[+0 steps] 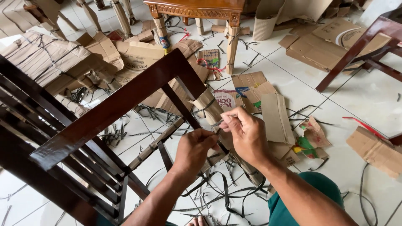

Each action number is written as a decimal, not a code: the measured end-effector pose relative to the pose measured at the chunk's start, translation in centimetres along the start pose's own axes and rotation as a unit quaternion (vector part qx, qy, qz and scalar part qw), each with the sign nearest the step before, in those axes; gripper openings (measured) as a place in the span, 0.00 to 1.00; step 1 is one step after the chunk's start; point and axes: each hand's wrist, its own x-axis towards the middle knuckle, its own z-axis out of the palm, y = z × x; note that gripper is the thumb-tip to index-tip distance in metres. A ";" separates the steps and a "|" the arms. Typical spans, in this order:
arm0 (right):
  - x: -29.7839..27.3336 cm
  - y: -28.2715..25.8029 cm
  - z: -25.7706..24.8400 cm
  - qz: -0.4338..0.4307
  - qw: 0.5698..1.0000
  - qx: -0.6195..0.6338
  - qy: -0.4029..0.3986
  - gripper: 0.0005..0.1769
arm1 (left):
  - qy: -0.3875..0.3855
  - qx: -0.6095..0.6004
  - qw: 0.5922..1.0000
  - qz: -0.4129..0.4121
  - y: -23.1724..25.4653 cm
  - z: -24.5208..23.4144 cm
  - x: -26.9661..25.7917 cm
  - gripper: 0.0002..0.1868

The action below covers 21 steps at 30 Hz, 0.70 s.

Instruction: Wrapping wooden chair legs with cardboard and securing them with plastic straps for protection.

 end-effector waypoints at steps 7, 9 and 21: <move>-2.6 -2.3 0.1 -0.074 0.997 -0.013 -0.002 0.06 | 0.044 -0.230 0.970 -0.066 1.1 1.0 -0.4 0.09; -3.1 -1.4 0.1 -0.073 0.997 -0.025 -0.003 0.06 | 0.055 -0.241 0.967 -0.055 1.2 1.3 -0.2 0.10; -1.1 0.9 -0.9 -0.138 0.979 -0.150 -0.027 0.10 | 0.094 -0.229 0.967 -0.053 2.5 2.0 -0.9 0.09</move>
